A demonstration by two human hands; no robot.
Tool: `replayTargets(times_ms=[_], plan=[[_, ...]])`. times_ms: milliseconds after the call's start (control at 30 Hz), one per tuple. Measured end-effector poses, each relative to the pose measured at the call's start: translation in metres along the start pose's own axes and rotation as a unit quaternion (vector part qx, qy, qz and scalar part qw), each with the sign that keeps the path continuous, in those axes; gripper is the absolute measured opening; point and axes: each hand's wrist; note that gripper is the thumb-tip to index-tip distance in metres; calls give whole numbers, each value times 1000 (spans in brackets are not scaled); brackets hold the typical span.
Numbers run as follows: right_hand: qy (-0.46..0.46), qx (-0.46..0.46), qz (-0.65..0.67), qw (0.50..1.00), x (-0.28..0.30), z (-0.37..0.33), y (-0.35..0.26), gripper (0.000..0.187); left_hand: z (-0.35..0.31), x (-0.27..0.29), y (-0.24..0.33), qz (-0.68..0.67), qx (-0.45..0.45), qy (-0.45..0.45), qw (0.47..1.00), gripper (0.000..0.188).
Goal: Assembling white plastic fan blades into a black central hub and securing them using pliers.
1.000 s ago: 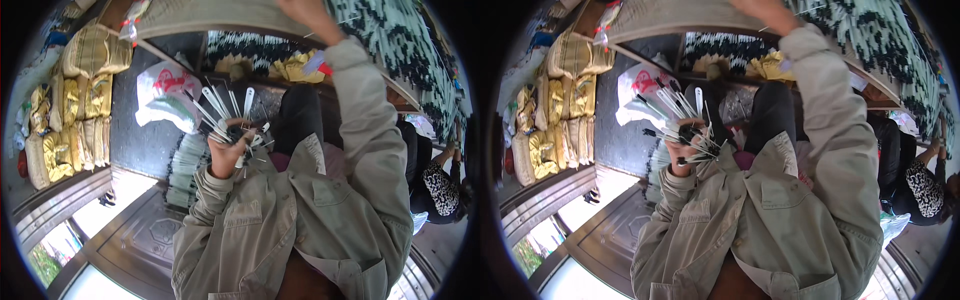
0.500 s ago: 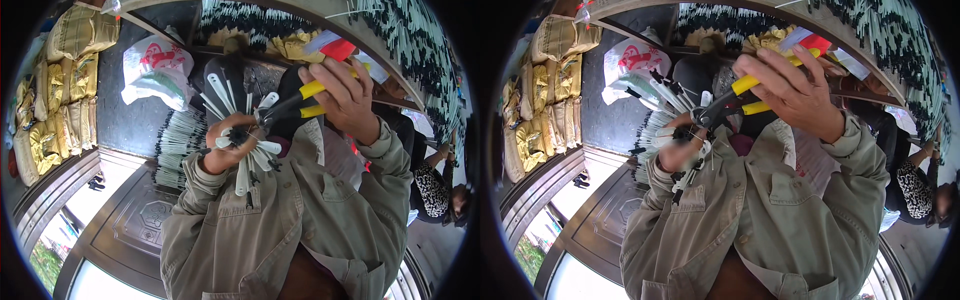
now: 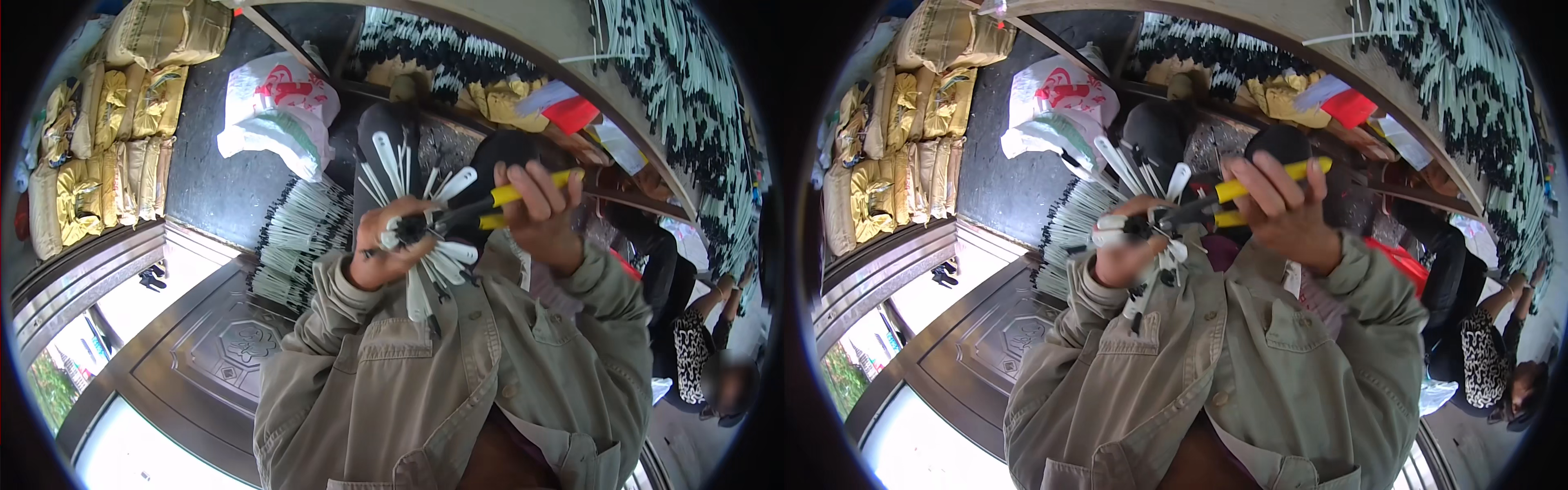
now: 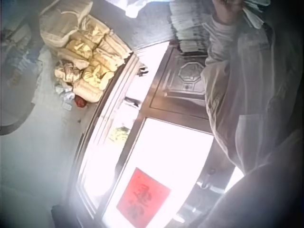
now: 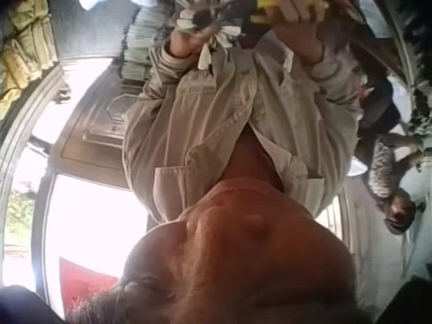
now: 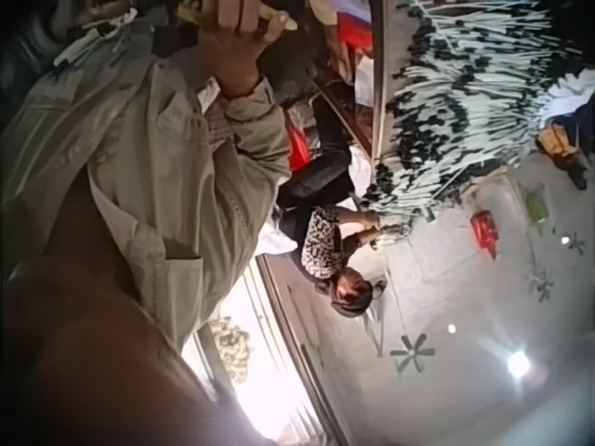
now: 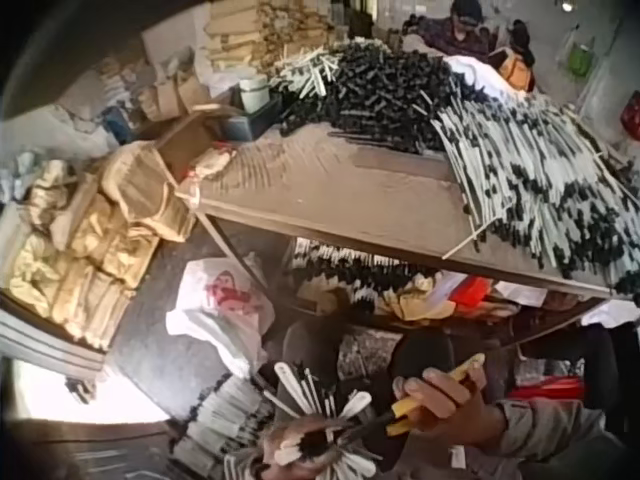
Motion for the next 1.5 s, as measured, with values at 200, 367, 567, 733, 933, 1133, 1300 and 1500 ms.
replayTargets(times_ms=[200,367,567,733,933,1133,1300,1500], plan=[[61,-95,73,991,-14,-17,-31,26,-12,-3,5,13,33,19,999,18],[-43,-27,197,979,9,-11,0,30,-14,-2,7,48,3,32,998,20],[-581,-92,583,561,38,33,63,47,-7,6,10,-6,-13,-92,996,55],[-526,-297,773,195,30,-1,48,54,5,9,5,-79,-100,-183,975,57],[-259,-91,376,885,59,12,22,68,0,-1,5,-60,-33,-67,995,52],[-527,-200,634,529,58,12,49,48,21,9,12,-80,-26,-218,972,54],[-570,-377,727,63,39,5,52,62,25,2,-5,-73,-100,-214,969,56],[-359,-178,681,613,63,18,44,71,17,2,-4,-99,-55,-115,987,50]])
Point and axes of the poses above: each hand's wrist, its own z-axis towards the middle knuckle, its own x-axis out of the back of the hand, y = z × x, and after that the axes turned 7 degrees about z, right-handed
